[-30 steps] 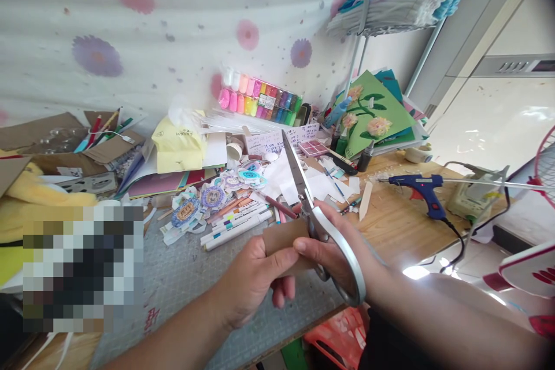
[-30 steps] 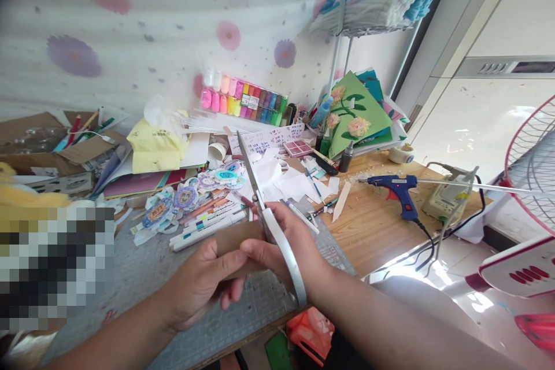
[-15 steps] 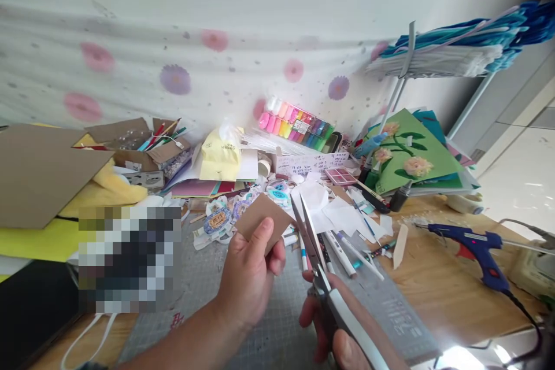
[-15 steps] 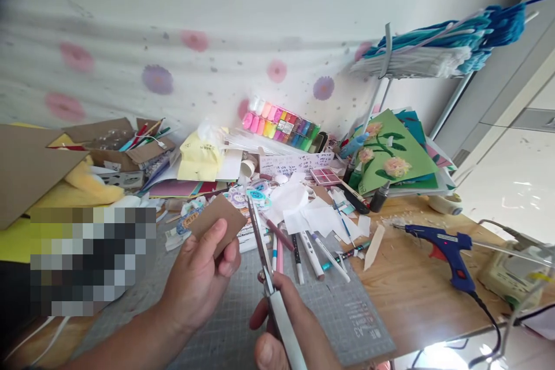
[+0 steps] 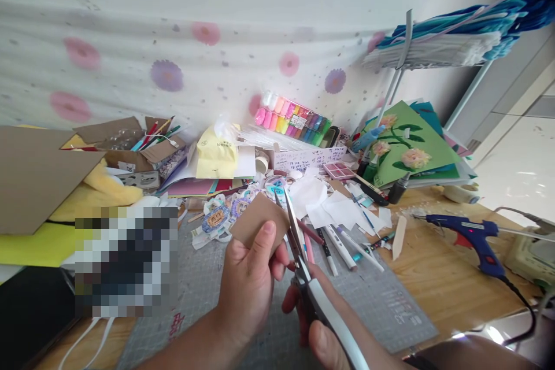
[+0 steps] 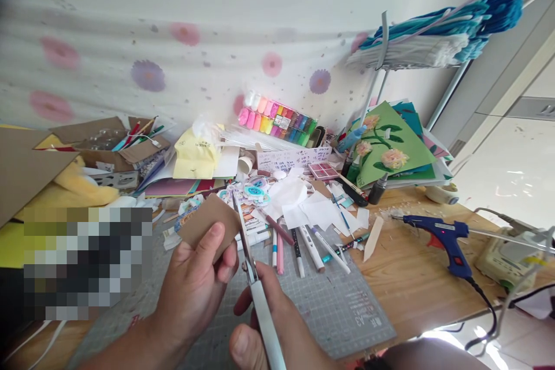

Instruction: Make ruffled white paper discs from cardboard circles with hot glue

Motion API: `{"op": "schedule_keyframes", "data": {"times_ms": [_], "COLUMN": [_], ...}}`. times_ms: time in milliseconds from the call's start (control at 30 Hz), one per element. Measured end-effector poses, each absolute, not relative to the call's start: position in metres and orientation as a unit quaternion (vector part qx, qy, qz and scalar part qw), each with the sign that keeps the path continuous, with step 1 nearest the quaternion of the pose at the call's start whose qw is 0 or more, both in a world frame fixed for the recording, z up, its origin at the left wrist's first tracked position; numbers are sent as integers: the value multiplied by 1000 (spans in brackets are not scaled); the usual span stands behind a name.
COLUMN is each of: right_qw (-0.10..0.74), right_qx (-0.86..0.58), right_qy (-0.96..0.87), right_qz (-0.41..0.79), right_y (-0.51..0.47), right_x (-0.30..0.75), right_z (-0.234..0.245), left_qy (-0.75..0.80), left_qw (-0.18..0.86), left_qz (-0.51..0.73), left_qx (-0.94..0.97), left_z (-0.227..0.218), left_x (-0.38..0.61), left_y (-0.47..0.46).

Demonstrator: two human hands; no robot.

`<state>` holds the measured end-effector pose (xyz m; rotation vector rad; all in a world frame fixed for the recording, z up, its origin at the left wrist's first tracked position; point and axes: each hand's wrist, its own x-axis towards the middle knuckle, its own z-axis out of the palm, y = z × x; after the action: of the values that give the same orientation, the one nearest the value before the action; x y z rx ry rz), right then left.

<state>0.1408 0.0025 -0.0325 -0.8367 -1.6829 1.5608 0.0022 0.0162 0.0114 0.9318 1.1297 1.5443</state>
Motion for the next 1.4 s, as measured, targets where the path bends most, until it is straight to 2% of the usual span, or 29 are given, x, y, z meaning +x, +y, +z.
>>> {"op": "schedule_keyframes", "data": {"times_ms": [267, 567, 700, 833, 1200, 1400], "right_qw": [349, 328, 324, 314, 260, 287], "right_qx": [-308, -333, -350, -365, -403, -372], "right_qy": [-669, -657, -675, -702, -716, -702], "right_qz": [579, 592, 563, 524, 507, 535], "right_y": [-2, -4, -6, -6, -9, -12], "right_x": [142, 151, 160, 170, 196, 203], "right_z": [-14, -13, -6, -2, -3, 2], "left_qy": [470, 448, 437, 437, 404, 425], "left_qw": [470, 501, 514, 528, 585, 573], "left_qz": [626, 623, 620, 596, 550, 495], "left_qx": [408, 400, 399, 419, 438, 496], "left_z": [14, 16, 17, 17, 16, 15], "left_x": [3, 3, 3, 1, 5, 7], "left_y": [16, 14, 15, 16, 15, 11]}}
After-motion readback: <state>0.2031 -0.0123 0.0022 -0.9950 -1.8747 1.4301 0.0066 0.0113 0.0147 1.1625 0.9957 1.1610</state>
